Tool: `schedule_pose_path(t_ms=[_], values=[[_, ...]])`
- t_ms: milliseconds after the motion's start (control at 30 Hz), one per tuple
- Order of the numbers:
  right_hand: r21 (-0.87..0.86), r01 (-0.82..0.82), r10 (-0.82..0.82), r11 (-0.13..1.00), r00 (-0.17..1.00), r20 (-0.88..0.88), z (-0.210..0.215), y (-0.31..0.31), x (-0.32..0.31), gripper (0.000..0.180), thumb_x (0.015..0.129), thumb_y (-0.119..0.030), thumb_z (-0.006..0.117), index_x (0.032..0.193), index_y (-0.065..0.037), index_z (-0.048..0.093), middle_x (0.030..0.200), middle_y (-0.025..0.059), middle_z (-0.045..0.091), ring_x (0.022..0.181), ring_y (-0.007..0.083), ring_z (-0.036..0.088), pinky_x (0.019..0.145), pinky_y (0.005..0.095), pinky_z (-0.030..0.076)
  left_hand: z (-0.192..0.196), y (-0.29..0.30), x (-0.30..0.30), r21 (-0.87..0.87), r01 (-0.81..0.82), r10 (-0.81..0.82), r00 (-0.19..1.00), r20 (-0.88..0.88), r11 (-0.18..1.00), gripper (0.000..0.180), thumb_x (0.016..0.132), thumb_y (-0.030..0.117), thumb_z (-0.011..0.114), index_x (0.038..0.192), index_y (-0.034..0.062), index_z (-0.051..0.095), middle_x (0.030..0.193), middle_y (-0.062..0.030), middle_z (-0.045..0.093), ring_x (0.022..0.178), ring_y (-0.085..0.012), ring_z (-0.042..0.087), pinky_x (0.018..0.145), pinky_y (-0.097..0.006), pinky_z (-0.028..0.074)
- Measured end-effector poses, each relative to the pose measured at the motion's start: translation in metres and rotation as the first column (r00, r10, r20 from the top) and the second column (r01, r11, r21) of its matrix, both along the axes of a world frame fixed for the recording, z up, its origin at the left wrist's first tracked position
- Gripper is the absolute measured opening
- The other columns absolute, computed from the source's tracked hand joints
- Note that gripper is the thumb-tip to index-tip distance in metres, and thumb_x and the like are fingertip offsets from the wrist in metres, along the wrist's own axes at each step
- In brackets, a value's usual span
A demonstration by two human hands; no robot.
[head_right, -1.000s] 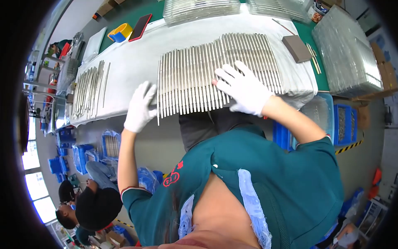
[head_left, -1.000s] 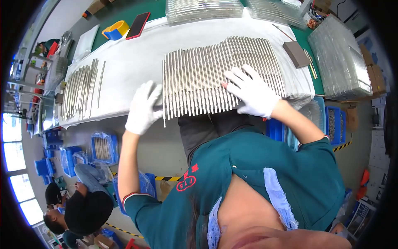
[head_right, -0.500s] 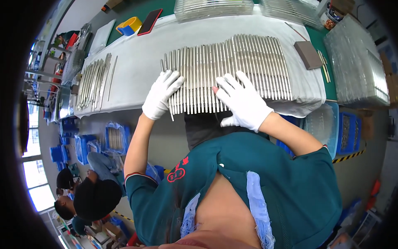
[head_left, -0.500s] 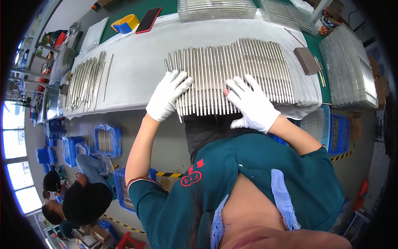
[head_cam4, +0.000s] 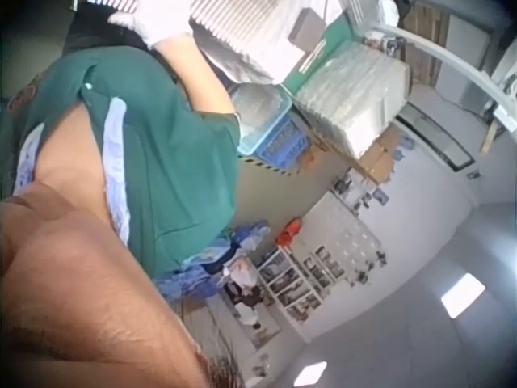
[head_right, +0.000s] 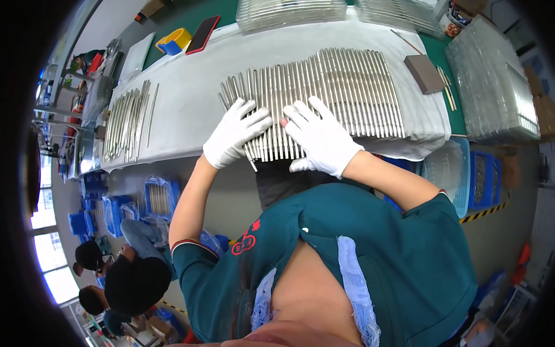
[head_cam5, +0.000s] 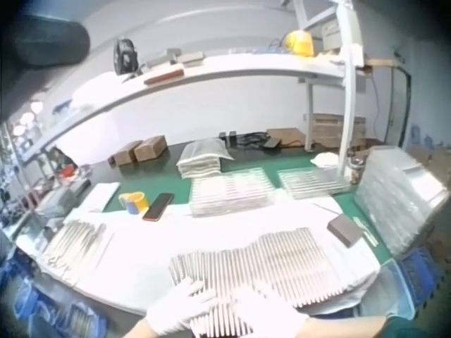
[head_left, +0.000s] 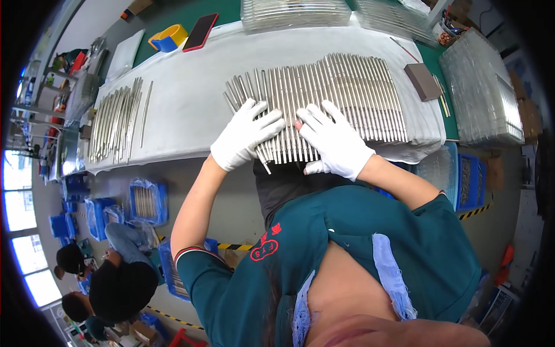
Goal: The worker aligns metal rods on a table, smooths the ends with a sanding block, and bundles them together.
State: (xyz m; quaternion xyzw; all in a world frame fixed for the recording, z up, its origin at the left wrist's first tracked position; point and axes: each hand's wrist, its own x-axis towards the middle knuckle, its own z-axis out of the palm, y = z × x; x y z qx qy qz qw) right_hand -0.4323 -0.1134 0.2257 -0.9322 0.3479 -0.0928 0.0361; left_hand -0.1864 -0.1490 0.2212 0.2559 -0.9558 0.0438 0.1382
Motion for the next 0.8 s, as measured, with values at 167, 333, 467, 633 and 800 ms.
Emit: schedule_pose_path(t_ms=[167, 333, 467, 633, 800], values=[[-0.025, 0.014, -0.014, 1.000, 1.000, -0.016, -0.002, -0.006, 0.003, 0.084, 0.066, -0.053, 0.068, 0.127, 0.000, 0.046, 0.135, 0.0171, 0.043, 0.130, 0.0312, 0.035, 0.111, 0.0461, 0.019, 0.002, -0.003, -0.006, 0.083, 0.008, -0.007, 1.000, -0.018, 0.997, 0.048, 0.067, 0.024, 0.068, 0.111, 0.0068, 0.057, 0.115, -0.0119, 0.055, 0.112, -0.0336, 0.049, 0.099, -0.051, 0.033], [-0.071, 0.051, -0.052, 0.996, 0.999, -0.015, -0.004, -0.009, 0.004, 0.077, 0.069, -0.047, 0.069, 0.126, 0.000, 0.047, 0.134, 0.0169, 0.044, 0.129, 0.0305, 0.036, 0.110, 0.0454, 0.021, 0.007, -0.006, -0.010, 0.082, 0.047, -0.045, 0.999, -0.029, 0.995, 0.050, 0.063, 0.026, 0.070, 0.109, 0.0102, 0.059, 0.115, -0.0113, 0.055, 0.112, -0.0314, 0.050, 0.098, -0.049, 0.034], [-0.078, 0.059, -0.062, 0.995, 0.998, -0.025, -0.003, -0.007, 0.006, 0.072, 0.071, -0.043, 0.068, 0.125, 0.000, 0.048, 0.134, 0.0166, 0.044, 0.129, 0.0301, 0.037, 0.110, 0.0450, 0.022, 0.004, -0.007, -0.011, 0.092, 0.046, -0.044, 0.999, -0.019, 0.995, 0.051, 0.060, 0.020, 0.071, 0.109, 0.0100, 0.059, 0.116, -0.0111, 0.055, 0.113, -0.0301, 0.050, 0.099, -0.049, 0.033], [-0.108, 0.084, -0.082, 0.991, 0.996, 0.015, -0.008, -0.007, 0.006, 0.064, 0.072, -0.036, 0.070, 0.121, 0.000, 0.051, 0.131, 0.0157, 0.047, 0.127, 0.0288, 0.039, 0.108, 0.0449, 0.025, 0.003, -0.006, -0.016, 0.150, 0.044, -0.047, 0.999, 0.011, 0.988, 0.062, 0.055, 0.010, 0.068, 0.116, 0.0088, 0.056, 0.119, -0.0118, 0.055, 0.121, -0.0286, 0.046, 0.104, -0.049, 0.030], [-0.092, 0.095, -0.094, 0.991, 0.995, 0.010, -0.006, -0.006, 0.006, 0.064, 0.072, -0.036, 0.070, 0.121, 0.000, 0.051, 0.131, 0.0156, 0.047, 0.127, 0.0285, 0.039, 0.108, 0.0439, 0.025, 0.009, -0.008, -0.019, 0.189, 0.063, -0.069, 0.997, 0.023, 0.980, 0.063, 0.054, 0.012, 0.068, 0.116, 0.0062, 0.056, 0.120, -0.0141, 0.054, 0.121, -0.0296, 0.046, 0.105, -0.047, 0.030]])
